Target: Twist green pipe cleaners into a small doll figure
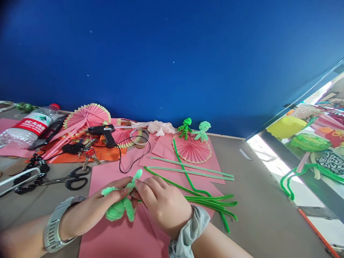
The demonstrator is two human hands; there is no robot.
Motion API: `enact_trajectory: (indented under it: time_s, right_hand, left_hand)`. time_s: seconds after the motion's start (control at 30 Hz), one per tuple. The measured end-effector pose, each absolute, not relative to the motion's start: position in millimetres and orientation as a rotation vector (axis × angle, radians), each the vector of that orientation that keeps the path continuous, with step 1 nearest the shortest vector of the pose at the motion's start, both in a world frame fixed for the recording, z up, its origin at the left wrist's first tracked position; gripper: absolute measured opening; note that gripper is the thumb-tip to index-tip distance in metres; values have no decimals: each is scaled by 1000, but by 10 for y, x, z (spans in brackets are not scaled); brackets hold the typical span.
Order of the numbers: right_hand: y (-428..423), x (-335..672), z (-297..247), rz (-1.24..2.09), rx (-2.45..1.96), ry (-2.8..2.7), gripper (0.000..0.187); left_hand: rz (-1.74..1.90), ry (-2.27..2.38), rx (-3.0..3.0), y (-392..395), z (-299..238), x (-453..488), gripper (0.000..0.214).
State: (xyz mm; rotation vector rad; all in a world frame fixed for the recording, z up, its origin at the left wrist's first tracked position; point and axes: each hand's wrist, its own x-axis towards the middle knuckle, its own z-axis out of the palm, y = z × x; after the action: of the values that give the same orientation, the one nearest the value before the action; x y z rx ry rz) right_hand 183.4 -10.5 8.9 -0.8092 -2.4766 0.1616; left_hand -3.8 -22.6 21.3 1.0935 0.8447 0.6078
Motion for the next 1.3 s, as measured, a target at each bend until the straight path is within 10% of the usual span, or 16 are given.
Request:
enact_trajectory:
  time_s: [1.3]
  right_hand:
    - [-130, 1868, -68, 50, -761, -2403, 32]
  left_hand:
    - [651, 944, 1326, -247, 190, -7, 30]
